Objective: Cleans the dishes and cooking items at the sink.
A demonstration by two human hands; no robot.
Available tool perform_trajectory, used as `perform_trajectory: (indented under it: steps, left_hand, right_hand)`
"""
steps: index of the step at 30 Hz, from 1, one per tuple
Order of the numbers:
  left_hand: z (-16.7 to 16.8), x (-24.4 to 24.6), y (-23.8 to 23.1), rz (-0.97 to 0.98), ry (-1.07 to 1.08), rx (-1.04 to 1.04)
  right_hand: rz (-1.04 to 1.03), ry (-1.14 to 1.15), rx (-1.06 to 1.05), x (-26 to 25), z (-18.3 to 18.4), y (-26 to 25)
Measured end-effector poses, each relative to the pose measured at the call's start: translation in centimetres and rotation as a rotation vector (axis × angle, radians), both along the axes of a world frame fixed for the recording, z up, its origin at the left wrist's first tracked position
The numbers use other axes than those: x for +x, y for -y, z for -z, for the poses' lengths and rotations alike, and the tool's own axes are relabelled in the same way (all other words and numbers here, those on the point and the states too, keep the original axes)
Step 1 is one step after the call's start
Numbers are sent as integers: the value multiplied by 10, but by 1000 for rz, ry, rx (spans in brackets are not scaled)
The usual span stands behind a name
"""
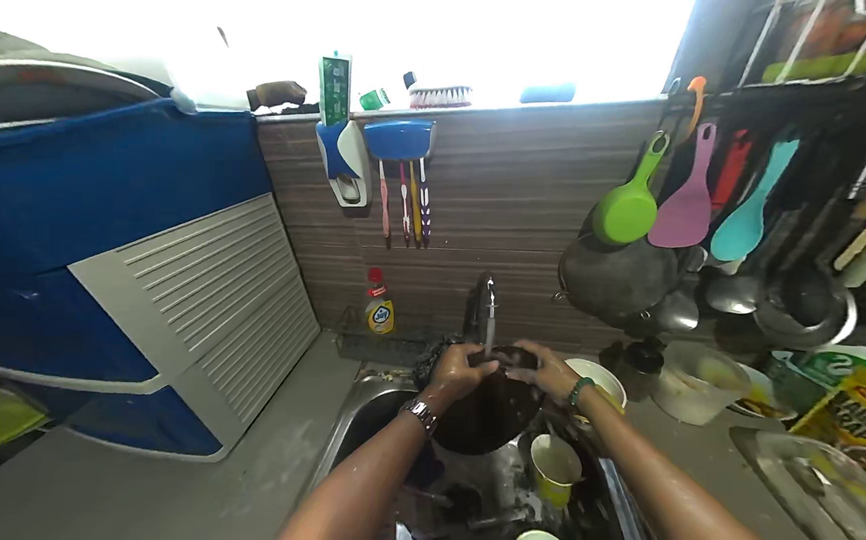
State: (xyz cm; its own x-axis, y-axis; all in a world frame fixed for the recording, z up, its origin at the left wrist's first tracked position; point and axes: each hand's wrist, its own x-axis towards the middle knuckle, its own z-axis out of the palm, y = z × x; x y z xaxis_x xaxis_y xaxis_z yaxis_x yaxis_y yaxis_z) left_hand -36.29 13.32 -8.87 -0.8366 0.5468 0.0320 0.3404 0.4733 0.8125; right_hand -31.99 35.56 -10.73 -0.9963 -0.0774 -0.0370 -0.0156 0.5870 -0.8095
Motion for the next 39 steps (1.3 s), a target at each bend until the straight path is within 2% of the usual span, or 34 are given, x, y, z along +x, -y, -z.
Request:
perform_trajectory:
  steps: [3,5,7,8,10,14,16,17,19,21,23,25,28,29,31,34,36,39]
  left_hand:
    - [14,9,21,-161,95,178]
    - [26,21,35,-272,132,286]
    - [29,36,52,-352,146,280]
    - [29,44,60,-375,146,254]
    - [31,56,74,-380,96,192]
    - [28,76,102,-345,-56,45]
    - [24,87,116,-352,-101,-18]
    - [22,91,123,-359,-117,-36]
    - [24,95,136,-375,-157,-9]
    - [24,99,148,-385,-180,39]
    - [26,104,161,-373,-222,85]
    - [31,105,173,-324,-307,135]
    - [26,106,181,-147,-398,184]
    - [19,108,179,-62,-398,180]
    - [0,115,175,111,-352,126]
    - [-20,116,166,359,-350,64]
    - [-26,110,161,514,-344,79]
    - [-37,103,153,684,-274,133]
  right_hand:
    - [-109,-59,39,-9,-7,27]
    - [-148,-74,-25,-8,-20,40]
    - [-85,-46,-154,-15,-28,41]
    - [-32,-14,-127,-22,-31,39]
    - [0,43,122,-42,-34,43]
    - [-174,78,753,-88,-21,71]
    - [-233,86,925,-101,-22,83]
    - [-214,70,927,-102,-19,84]
    - [-56,15,772,-97,-7,75]
    - [174,7,488,-85,4,65]
    - [263,-23,193,-66,12,58]
    - [142,-64,15,-26,6,58]
    - [-204,-115,-122,53,-19,86]
    - [-317,-127,-128,74,-25,98]
    - [-418,-143,-35,104,-32,122]
    - [-394,-223,153,136,-32,137]
    - [-271,-217,240,164,-36,144]
    - [-57,-273,208,203,-35,154]
